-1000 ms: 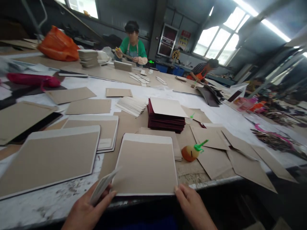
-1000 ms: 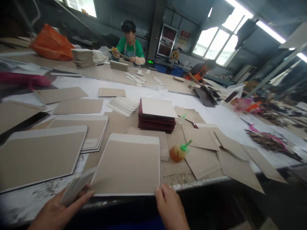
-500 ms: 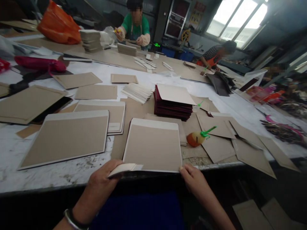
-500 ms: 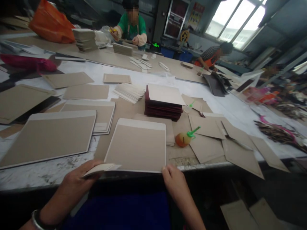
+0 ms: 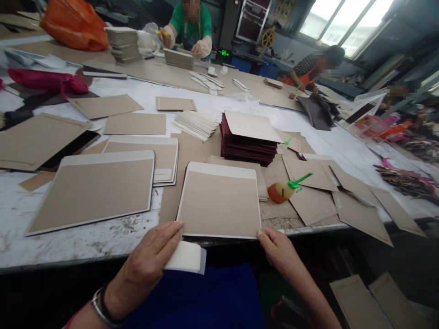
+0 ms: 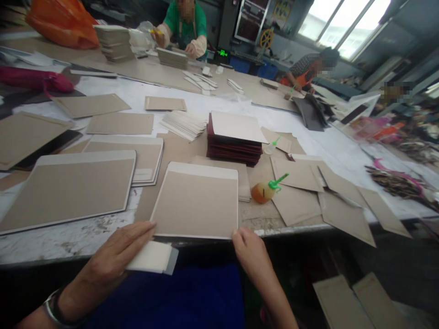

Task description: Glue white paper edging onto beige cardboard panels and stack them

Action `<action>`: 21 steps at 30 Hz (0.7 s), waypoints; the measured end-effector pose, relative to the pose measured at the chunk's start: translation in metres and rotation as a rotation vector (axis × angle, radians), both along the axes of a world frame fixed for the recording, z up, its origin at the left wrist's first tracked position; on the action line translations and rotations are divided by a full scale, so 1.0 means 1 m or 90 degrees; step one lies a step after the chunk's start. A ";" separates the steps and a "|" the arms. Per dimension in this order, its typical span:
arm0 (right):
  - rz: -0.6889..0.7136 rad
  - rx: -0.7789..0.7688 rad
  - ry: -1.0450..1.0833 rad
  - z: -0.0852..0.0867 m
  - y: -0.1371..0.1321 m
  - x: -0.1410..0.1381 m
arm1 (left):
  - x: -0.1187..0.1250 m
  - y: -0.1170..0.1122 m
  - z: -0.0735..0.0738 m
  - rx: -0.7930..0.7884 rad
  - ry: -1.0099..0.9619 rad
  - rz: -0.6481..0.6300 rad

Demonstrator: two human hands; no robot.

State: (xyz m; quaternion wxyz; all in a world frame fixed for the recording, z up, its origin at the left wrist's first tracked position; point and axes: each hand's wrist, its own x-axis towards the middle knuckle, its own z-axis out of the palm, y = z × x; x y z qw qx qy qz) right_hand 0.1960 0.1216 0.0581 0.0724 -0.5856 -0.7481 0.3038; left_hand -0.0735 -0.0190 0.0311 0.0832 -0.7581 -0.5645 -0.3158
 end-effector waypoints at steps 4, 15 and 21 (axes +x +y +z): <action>-0.001 -0.008 0.003 -0.001 -0.002 0.001 | 0.000 -0.003 -0.011 -0.040 0.006 -0.018; 0.016 0.016 -0.032 -0.003 -0.002 0.002 | 0.003 -0.002 -0.008 -0.054 -0.001 -0.015; 0.016 0.033 -0.027 -0.003 -0.003 0.002 | 0.006 -0.002 -0.007 -0.042 0.008 -0.012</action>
